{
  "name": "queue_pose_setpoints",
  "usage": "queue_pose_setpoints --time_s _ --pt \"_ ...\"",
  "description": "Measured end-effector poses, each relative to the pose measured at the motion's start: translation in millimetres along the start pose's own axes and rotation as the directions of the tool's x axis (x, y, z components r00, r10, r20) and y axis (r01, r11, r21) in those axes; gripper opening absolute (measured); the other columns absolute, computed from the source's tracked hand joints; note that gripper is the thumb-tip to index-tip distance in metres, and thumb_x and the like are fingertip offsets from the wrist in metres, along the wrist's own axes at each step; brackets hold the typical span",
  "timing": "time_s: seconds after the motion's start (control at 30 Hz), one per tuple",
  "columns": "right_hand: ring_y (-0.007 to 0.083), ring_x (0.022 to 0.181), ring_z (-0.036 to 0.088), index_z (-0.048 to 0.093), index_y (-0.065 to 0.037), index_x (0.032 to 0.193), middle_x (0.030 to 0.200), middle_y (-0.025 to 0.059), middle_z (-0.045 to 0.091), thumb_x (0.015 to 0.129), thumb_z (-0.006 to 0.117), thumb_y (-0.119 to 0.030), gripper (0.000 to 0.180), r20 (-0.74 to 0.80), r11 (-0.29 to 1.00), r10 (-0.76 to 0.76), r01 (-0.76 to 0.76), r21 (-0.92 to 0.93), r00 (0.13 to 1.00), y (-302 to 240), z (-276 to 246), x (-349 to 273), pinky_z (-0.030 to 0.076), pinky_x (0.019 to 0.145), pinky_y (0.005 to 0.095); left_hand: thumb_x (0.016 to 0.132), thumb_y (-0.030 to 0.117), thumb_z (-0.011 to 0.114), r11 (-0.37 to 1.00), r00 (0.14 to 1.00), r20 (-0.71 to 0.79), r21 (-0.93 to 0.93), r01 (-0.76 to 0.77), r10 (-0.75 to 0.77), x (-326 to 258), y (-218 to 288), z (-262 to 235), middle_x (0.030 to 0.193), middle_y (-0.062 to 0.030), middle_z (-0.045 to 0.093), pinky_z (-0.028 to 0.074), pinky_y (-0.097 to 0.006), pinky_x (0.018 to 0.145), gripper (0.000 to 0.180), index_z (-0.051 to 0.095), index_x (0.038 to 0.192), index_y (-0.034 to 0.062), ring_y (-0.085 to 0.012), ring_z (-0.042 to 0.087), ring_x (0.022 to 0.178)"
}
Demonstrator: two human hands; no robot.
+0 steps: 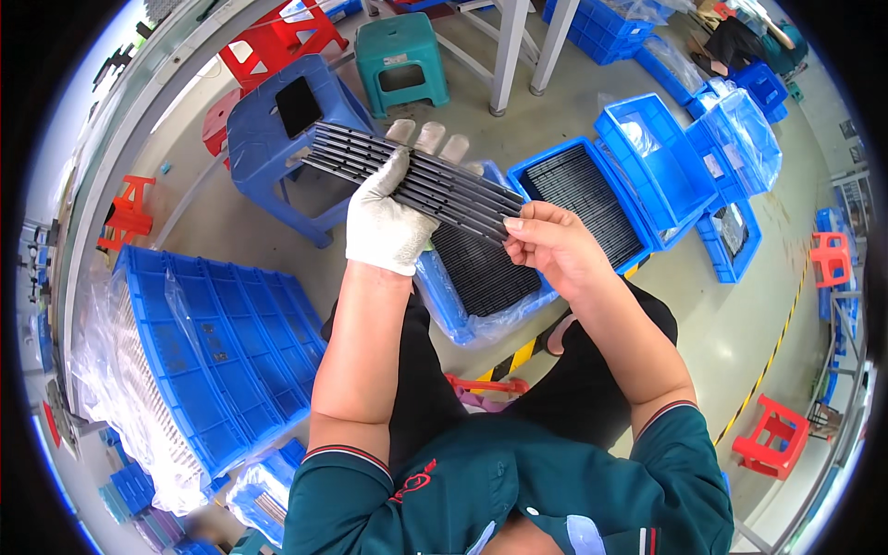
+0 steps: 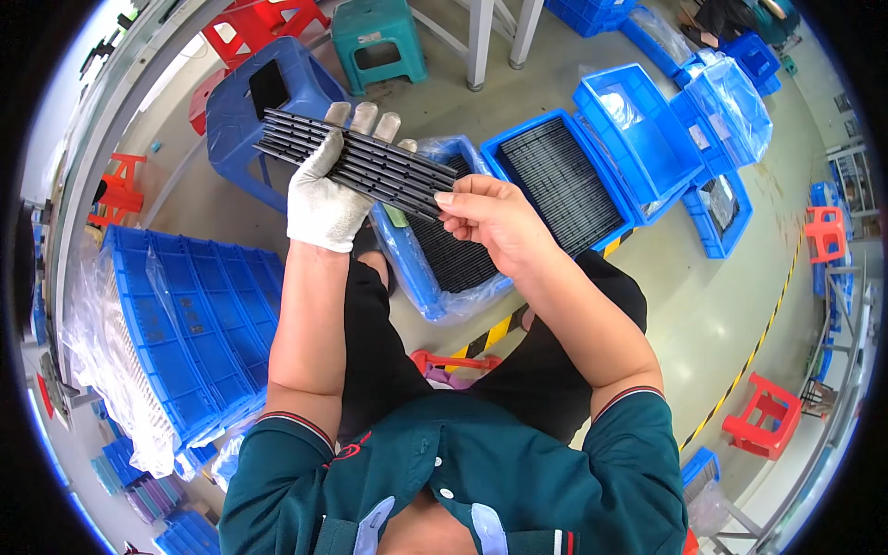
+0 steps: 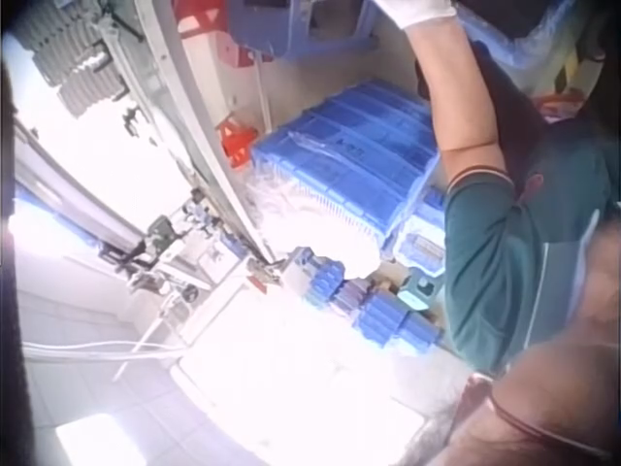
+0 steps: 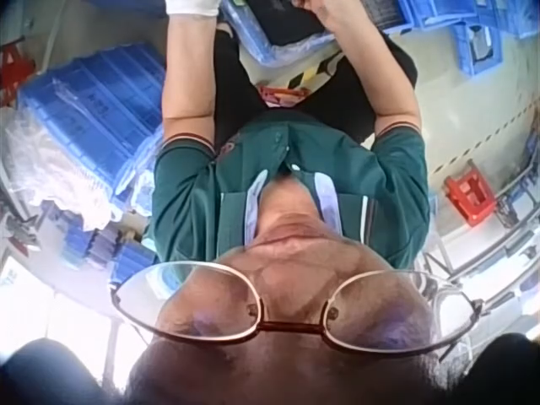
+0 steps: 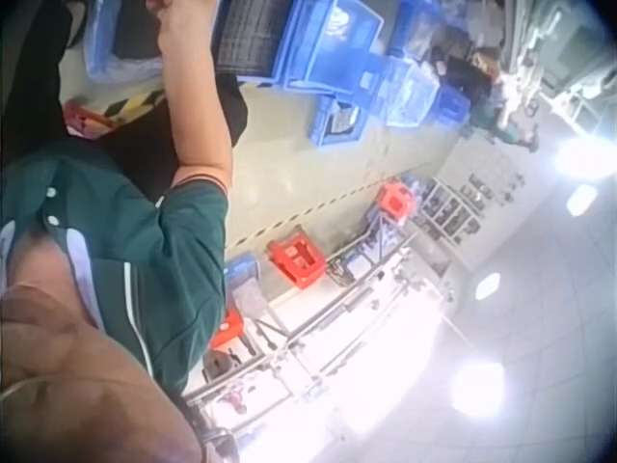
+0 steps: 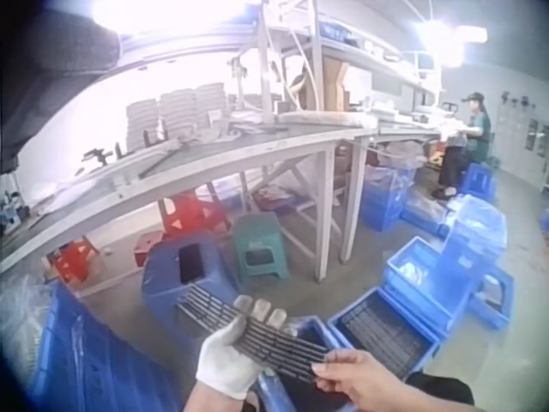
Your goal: The person is inspecting and organizing bundles of black metal rods using a small probe tool in a factory setting.
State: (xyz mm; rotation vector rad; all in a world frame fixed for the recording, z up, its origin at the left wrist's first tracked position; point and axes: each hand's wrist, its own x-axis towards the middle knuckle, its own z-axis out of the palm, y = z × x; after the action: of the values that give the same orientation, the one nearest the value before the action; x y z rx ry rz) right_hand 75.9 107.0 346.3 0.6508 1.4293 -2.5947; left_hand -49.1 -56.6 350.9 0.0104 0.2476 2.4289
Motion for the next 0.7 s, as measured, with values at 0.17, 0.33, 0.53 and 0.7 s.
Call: queue_pose_setpoints --time_s 0.17,0.33,0.53,0.7 --pt "0.0133 0.066 0.060 0.057 -0.011 0.075 0.072 0.0033 0.063 0.079 0.073 -0.011 0.017 -0.015 0.999 0.017 -0.016 0.035 1.000 0.1 -0.4 -0.8 0.047 0.066 0.0276 0.099 0.012 0.036 1.000 1.000 -0.013 0.022 0.002 -0.002 -1.3 -1.3 1.9 0.124 -0.0187 0.054 0.038 -0.066 0.100 0.027 0.048 0.123 0.0102 -0.0428 0.048 0.122" --pt "0.0127 0.065 0.060 0.055 -0.011 0.075 0.072 0.0029 0.063 0.078 0.074 -0.010 0.019 -0.019 0.998 0.033 -0.032 0.051 0.999 0.1 1.1 -0.1 0.047 0.065 0.0272 0.098 0.012 0.038 0.999 1.000 -0.002 0.037 -0.001 0.001 -0.2 -0.5 -0.7 0.124 -0.0185 0.054 0.037 -0.066 0.100 0.028 0.047 0.124 0.0105 -0.0430 0.048 0.123" --pt "0.0124 0.066 0.060 0.056 -0.009 0.075 0.073 0.0034 0.063 0.080 0.074 -0.013 0.019 0.042 1.000 0.018 -0.017 -0.013 0.999 1.0 -4.5 1.2 0.048 0.066 0.0268 0.098 0.016 0.041 0.996 0.998 -0.061 0.091 -0.001 0.007 -0.6 -3.1 3.1 0.123 -0.0165 0.054 0.036 -0.062 0.102 0.026 0.049 0.122 0.0105 -0.0397 0.049 0.120" --pt "0.0133 0.074 0.061 0.062 -0.001 0.095 0.081 0.0061 0.064 0.082 0.072 -0.020 0.025 0.000 0.992 -0.097 0.096 -0.083 0.995 -7.2 -7.7 -0.4 0.048 0.069 0.0262 0.099 0.017 0.037 0.995 0.995 -0.096 0.095 -0.009 0.018 -0.4 0.3 2.2 0.121 -0.0168 0.055 0.037 -0.063 0.101 0.027 0.049 0.123 0.0099 -0.0404 0.050 0.118"
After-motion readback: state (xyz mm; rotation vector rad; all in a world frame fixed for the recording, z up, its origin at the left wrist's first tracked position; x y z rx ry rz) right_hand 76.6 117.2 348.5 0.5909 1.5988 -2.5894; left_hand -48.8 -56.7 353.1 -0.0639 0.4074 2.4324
